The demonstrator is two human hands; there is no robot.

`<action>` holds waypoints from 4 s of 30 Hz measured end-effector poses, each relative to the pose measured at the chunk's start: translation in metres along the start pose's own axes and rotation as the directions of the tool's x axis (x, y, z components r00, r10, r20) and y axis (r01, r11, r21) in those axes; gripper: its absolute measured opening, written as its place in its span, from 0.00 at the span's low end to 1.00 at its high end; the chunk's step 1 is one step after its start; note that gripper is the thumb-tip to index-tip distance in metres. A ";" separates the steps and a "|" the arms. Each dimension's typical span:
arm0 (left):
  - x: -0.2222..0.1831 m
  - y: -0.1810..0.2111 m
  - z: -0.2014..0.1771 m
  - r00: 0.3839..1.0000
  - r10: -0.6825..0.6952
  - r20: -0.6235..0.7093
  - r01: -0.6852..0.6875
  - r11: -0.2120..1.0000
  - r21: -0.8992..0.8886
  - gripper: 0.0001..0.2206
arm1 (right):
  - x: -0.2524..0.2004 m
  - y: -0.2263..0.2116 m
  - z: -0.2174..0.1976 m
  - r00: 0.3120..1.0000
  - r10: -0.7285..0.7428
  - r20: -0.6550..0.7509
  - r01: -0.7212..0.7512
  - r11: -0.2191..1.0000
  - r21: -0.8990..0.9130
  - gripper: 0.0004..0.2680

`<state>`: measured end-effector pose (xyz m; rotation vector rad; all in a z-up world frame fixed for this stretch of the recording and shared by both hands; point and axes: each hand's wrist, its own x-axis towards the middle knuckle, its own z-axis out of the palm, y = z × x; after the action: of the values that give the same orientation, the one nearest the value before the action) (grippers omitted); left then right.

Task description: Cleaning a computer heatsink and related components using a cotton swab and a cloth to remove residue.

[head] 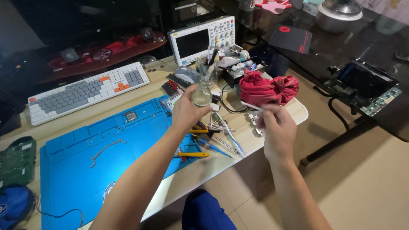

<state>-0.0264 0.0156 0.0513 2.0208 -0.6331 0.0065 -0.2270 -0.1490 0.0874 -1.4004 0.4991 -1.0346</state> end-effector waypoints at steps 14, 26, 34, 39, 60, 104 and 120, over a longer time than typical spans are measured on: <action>0.014 -0.009 0.004 0.983 -0.160 0.090 0.138 0.966 0.218 0.43 | -0.101 0.113 -0.147 0.871 0.441 0.219 -0.492 0.781 0.385 0.05; -0.130 0.008 -0.155 0.954 0.298 0.039 -0.281 0.838 0.467 0.33 | -0.229 0.213 -0.183 0.765 0.537 0.354 -0.524 0.840 -0.142 0.07; -0.296 -0.073 -0.178 0.959 -0.057 -0.276 0.168 0.902 0.398 0.55 | -0.235 0.091 -0.037 0.653 0.348 0.673 -0.135 0.928 -0.348 0.10; -0.306 -0.111 -0.166 0.947 -0.165 -0.274 0.269 0.875 0.403 0.61 | -0.233 0.024 0.054 0.625 0.161 0.764 0.261 0.879 -0.399 0.06; -0.317 -0.103 -0.173 0.968 0.103 -0.228 -0.035 0.959 0.282 0.51 | -0.250 0.036 0.130 0.432 -0.303 0.850 0.626 0.779 -0.040 0.01; -0.320 -0.115 -0.164 0.942 0.192 -0.277 -0.065 0.910 0.410 0.40 | -0.281 0.045 0.139 0.511 -0.414 0.754 0.621 0.784 0.009 0.02; -0.317 -0.113 -0.163 0.917 0.203 -0.342 -0.053 0.915 0.399 0.47 | -0.279 0.046 0.145 0.615 -0.414 0.671 0.580 0.814 -0.029 0.03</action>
<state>-0.2105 0.3293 -0.0381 2.2600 -0.5445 0.6342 -0.2352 0.1537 -0.0104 -2.0775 -0.3268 -0.8511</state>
